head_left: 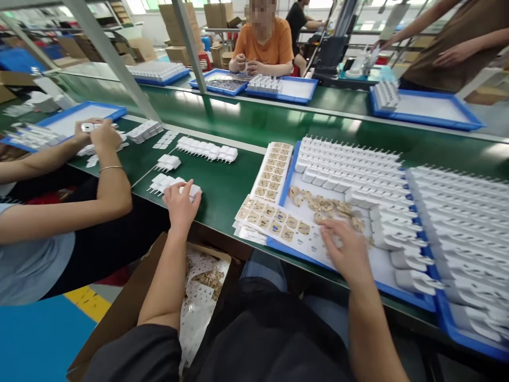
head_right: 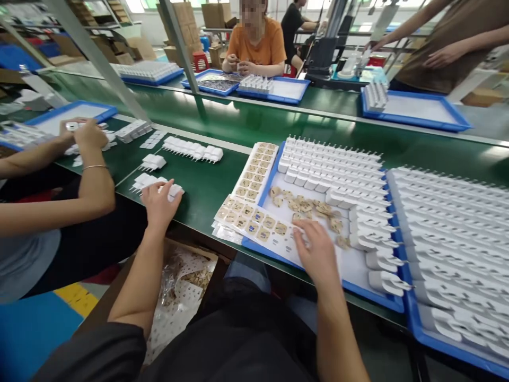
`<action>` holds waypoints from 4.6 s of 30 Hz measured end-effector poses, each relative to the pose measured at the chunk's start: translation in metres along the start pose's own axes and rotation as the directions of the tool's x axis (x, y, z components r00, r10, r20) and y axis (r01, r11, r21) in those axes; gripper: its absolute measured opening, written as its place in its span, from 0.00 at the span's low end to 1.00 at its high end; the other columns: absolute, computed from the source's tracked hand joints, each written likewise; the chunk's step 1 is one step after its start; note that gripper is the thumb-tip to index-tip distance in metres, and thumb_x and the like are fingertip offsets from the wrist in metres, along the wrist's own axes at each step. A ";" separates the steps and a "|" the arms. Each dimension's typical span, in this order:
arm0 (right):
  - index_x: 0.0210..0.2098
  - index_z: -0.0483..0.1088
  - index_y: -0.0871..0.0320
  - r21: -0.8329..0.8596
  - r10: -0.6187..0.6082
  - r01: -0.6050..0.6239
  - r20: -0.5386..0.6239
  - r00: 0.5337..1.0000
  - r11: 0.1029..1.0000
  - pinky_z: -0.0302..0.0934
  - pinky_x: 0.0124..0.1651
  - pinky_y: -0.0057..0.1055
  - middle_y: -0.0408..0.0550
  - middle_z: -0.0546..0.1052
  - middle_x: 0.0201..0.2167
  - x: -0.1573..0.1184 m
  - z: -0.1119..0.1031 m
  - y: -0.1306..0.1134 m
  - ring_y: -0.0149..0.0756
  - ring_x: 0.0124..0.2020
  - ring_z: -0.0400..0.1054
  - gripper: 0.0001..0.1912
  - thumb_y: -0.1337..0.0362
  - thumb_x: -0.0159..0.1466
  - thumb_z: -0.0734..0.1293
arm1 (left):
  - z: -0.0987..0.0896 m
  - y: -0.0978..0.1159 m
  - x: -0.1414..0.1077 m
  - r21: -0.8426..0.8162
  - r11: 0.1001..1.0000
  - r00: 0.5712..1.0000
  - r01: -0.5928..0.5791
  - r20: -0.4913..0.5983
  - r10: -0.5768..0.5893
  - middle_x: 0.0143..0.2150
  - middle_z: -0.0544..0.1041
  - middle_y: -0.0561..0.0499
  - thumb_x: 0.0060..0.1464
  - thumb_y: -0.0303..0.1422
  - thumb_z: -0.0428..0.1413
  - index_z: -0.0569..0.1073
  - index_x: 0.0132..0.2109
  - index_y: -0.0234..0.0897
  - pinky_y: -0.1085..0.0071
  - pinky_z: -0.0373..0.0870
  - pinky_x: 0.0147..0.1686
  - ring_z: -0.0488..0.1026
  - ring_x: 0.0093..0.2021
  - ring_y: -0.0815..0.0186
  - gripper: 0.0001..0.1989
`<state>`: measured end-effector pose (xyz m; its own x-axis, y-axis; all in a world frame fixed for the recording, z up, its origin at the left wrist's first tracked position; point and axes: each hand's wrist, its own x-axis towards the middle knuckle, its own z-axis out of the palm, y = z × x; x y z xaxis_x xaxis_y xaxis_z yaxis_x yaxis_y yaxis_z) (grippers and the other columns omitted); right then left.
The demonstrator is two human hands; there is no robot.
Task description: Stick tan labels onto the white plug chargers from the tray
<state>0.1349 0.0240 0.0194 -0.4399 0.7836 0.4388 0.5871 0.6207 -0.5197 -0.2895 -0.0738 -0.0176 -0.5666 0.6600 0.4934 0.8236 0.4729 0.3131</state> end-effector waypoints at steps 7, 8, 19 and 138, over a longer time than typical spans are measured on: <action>0.50 0.73 0.52 0.096 -0.163 0.144 0.227 0.960 0.985 0.68 0.55 0.51 0.53 0.79 0.51 -0.027 0.013 -0.034 0.48 0.53 0.74 0.12 0.64 0.70 0.63 | -0.008 0.100 -0.048 -0.479 0.767 0.859 -0.427 0.049 0.509 0.52 0.78 0.45 0.62 0.36 0.56 0.76 0.54 0.44 0.53 0.67 0.57 0.72 0.55 0.55 0.14; 0.50 0.73 0.52 0.093 -0.163 0.145 0.234 0.958 0.985 0.68 0.55 0.51 0.53 0.79 0.50 -0.030 0.011 -0.035 0.48 0.52 0.74 0.12 0.65 0.70 0.63 | -0.009 0.115 -0.056 -0.527 0.711 0.809 -0.465 0.073 0.583 0.54 0.78 0.46 0.63 0.36 0.56 0.75 0.55 0.44 0.54 0.66 0.59 0.71 0.58 0.55 0.14; 0.50 0.74 0.54 -0.039 -0.106 0.120 0.268 0.958 0.992 0.65 0.45 0.45 0.54 0.79 0.44 -0.030 0.015 -0.043 0.48 0.44 0.72 0.11 0.63 0.71 0.63 | -0.011 0.149 -0.113 -0.620 0.625 0.714 -0.474 0.145 0.685 0.63 0.72 0.42 0.61 0.35 0.59 0.73 0.59 0.44 0.46 0.64 0.64 0.65 0.67 0.51 0.19; 0.38 0.71 0.52 0.497 -0.012 0.123 -0.221 0.975 0.859 0.69 0.39 0.39 0.49 0.76 0.34 -0.010 0.009 -0.035 0.41 0.37 0.73 0.04 0.68 0.66 0.66 | -0.003 0.197 -0.067 -0.890 0.077 0.863 0.450 0.456 0.218 0.47 0.76 0.47 0.50 0.49 0.64 0.68 0.52 0.41 0.69 0.77 0.35 0.77 0.41 0.63 0.27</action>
<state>0.1123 -0.0055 0.0266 -0.2860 0.7503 0.5960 0.1129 0.6441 -0.7566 -0.0893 -0.0269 0.0128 -0.3214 0.9387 0.1245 -0.1683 -0.1860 0.9680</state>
